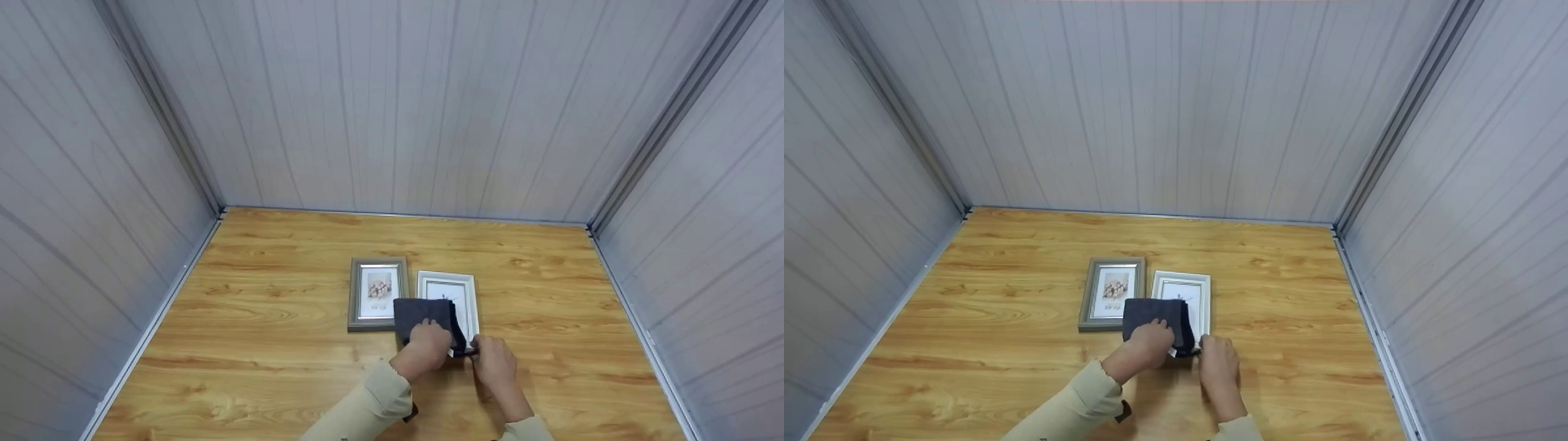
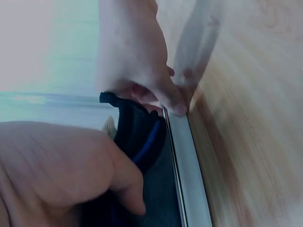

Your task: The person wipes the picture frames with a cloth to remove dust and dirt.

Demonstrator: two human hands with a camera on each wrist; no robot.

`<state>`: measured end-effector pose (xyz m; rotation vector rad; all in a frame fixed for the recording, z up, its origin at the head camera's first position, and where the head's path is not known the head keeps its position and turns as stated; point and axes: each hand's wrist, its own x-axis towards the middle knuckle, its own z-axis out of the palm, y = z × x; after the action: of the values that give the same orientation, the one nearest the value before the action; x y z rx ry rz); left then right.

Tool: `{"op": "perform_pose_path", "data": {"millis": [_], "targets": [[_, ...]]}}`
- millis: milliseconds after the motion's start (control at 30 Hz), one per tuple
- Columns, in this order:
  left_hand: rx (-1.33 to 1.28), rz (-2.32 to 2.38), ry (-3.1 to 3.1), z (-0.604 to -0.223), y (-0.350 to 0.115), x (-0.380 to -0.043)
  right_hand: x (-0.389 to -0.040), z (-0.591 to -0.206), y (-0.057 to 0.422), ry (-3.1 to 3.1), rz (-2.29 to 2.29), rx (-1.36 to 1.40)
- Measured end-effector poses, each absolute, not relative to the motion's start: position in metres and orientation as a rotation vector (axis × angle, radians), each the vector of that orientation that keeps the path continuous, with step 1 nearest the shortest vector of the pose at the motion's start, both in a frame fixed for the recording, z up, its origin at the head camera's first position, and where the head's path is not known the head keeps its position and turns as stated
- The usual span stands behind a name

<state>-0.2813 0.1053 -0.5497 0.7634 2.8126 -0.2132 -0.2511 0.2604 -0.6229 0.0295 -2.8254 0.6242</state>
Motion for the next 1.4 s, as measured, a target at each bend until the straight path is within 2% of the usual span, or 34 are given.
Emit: {"op": "perform_pose_path", "data": {"millis": [200, 567, 733, 967, 1400], "targets": [[0.647, -0.328, 2.869, -0.561, 0.113, -0.287, -0.249, -0.623, 0.265, -2.852, 0.595, 0.027], [0.676, -0.426, 2.894, -0.577, 0.117, -0.354, -0.244, -0.624, 0.260, -2.853, 0.603, -0.016], [0.681, -0.398, 2.928, -0.583, 0.113, -0.368, -0.243, -0.627, 0.257, -2.845, 0.596, 0.012], [0.715, -0.324, 2.938, -0.577, 0.107, -0.357, -0.248, -0.628, 0.254, -2.837, 0.519, 0.064], [0.800, -0.166, 2.839, -0.572, 0.098, -0.300, -0.256, -0.633, 0.251, -2.763, 0.391, 0.155]]}}
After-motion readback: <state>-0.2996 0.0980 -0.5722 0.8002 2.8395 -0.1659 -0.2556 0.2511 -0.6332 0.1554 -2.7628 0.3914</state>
